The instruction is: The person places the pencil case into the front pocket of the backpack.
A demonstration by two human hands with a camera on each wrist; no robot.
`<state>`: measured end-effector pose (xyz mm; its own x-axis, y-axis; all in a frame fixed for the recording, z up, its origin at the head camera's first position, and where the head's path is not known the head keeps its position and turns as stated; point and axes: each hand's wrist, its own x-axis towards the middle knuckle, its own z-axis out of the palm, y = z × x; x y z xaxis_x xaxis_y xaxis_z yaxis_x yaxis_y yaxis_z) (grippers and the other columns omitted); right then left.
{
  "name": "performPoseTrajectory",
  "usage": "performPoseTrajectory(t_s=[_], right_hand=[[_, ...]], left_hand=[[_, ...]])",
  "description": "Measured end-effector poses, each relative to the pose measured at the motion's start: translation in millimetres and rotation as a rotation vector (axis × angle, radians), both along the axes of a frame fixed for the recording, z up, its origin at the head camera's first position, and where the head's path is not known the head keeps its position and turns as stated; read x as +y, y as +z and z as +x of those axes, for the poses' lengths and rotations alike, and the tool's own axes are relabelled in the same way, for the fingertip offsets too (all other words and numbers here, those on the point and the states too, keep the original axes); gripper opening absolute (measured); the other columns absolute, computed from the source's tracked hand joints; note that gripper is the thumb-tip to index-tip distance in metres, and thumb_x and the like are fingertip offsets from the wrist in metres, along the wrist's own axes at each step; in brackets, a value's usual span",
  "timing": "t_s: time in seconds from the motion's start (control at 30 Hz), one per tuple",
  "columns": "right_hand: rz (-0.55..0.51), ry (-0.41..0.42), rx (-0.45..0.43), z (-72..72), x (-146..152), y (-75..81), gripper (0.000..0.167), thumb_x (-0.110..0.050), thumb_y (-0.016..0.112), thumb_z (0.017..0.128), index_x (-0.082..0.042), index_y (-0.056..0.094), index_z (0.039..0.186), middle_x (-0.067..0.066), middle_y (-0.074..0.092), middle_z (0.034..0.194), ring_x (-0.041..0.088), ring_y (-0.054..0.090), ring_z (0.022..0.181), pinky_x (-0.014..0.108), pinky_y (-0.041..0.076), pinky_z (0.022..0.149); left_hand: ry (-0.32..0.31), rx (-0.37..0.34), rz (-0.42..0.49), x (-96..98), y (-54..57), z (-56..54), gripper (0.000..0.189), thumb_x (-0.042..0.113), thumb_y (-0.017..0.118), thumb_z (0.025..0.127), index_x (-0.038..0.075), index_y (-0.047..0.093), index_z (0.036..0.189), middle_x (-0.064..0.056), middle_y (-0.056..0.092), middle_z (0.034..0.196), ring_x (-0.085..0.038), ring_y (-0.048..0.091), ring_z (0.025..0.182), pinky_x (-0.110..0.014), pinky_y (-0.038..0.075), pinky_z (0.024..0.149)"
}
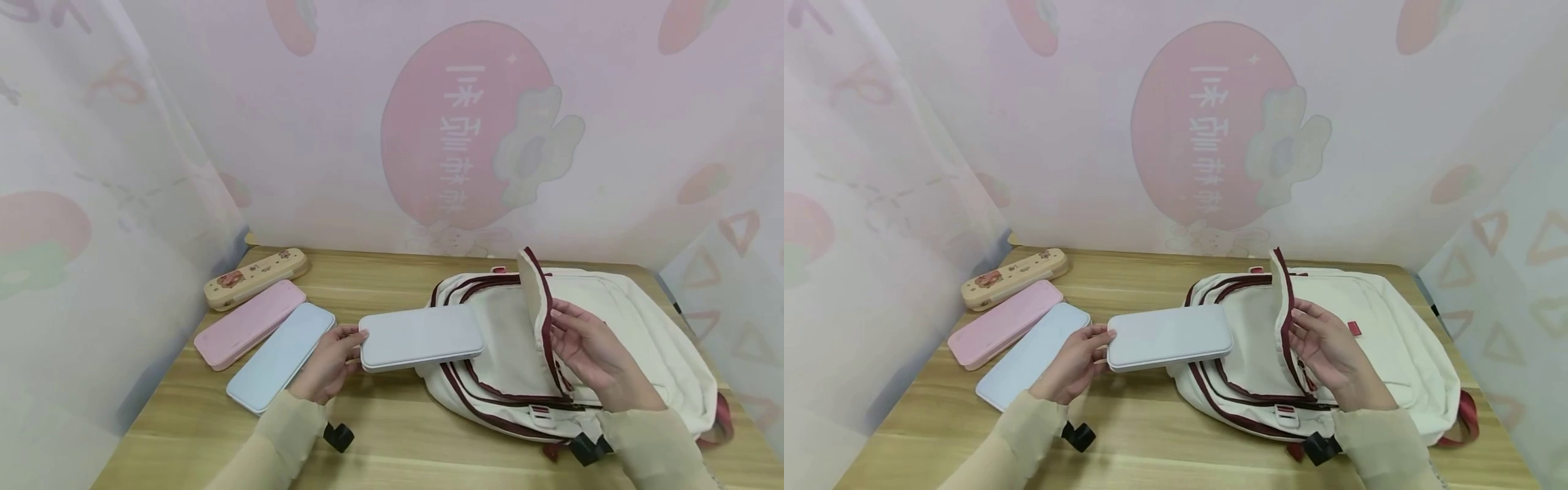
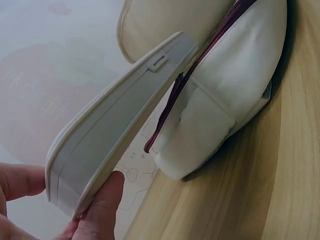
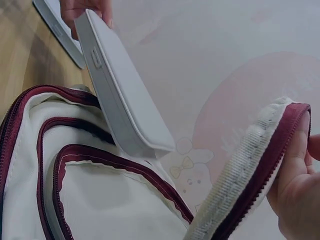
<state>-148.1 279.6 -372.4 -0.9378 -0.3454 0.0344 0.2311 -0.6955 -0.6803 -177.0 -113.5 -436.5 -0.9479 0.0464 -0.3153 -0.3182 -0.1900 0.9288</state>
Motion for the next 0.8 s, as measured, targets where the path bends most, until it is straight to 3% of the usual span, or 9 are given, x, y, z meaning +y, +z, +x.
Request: performPoseTrajectory(t_s=[0.13, 0.5, 0.8], right_hand=[[-0.016, -0.006, 0.004, 0.2, -3, -0.1, 0.03, 0.007, 0.033, 0.109, 0.005, 0.063, 0.114, 0.015, 0.067, 0.105, 0.021, 0.068, 0.095, 0.028, 0.059, 0.081], [-0.036, -0.008, -0.02, 2.1, -3, -1.8, 0.03, 0.006, 0.033, 0.11, 0.005, 0.062, 0.116, 0.016, 0.066, 0.107, 0.022, 0.068, 0.097, 0.029, 0.059, 0.082], [-0.086, 0.019, 0.0, 1.7, 2, -2.7, 0.031, 0.006, 0.032, 0.11, 0.007, 0.061, 0.118, 0.018, 0.065, 0.109, 0.024, 0.067, 0.099, 0.031, 0.058, 0.085]], left_hand=[[-0.005, 0.008, 0.018, 6.6, -0.2, -1.2, 0.025, 0.005, 0.058, 0.104, -0.008, 0.047, 0.122, -0.012, 0.056, 0.102, -0.016, 0.061, 0.075, -0.026, 0.053, 0.06], [-0.095, 0.008, 0.01, 25.9, 0.9, -4.6, 0.036, 0.007, 0.059, 0.103, -0.012, 0.046, 0.13, -0.015, 0.056, 0.108, -0.017, 0.062, 0.077, -0.026, 0.054, 0.062], [-0.137, 0.015, 0.033, 49.6, -4.3, -5.9, 0.029, 0.005, 0.059, 0.101, -0.01, 0.048, 0.123, -0.011, 0.056, 0.099, -0.016, 0.06, 0.072, -0.025, 0.053, 0.058]])
